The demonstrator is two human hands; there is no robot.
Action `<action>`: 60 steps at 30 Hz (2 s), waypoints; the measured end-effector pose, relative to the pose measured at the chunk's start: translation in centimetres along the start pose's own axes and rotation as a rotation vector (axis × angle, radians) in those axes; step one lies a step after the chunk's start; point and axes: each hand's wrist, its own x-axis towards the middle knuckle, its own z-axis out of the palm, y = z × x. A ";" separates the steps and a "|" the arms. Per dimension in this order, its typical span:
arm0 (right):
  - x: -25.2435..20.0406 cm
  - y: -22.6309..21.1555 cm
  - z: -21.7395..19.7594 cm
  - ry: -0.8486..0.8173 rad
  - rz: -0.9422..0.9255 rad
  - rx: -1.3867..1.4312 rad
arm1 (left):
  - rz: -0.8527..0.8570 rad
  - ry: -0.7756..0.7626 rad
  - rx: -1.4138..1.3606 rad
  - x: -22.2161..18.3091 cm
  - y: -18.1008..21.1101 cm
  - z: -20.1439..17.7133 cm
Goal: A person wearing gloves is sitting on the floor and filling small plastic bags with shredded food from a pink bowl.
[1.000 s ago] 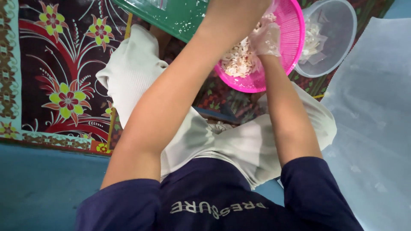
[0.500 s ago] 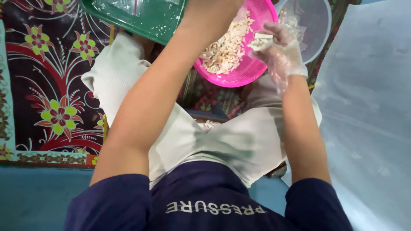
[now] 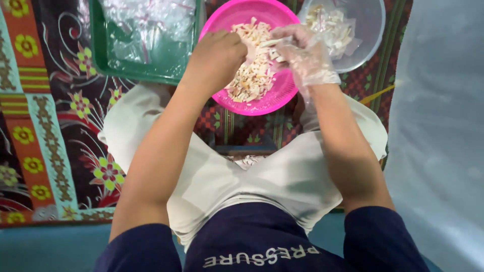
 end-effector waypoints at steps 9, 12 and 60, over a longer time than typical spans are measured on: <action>0.2 2.0 -1.6 -0.094 -0.696 -0.590 | 0.062 0.025 -0.083 1.1 1.6 0.5; -0.9 0.7 -1.4 -0.092 -0.715 -0.643 | 0.062 0.052 -0.072 1.1 1.6 0.9; 0.2 2.4 -1.0 -0.288 -0.290 -0.063 | 0.026 -0.040 -0.059 -0.2 1.0 1.6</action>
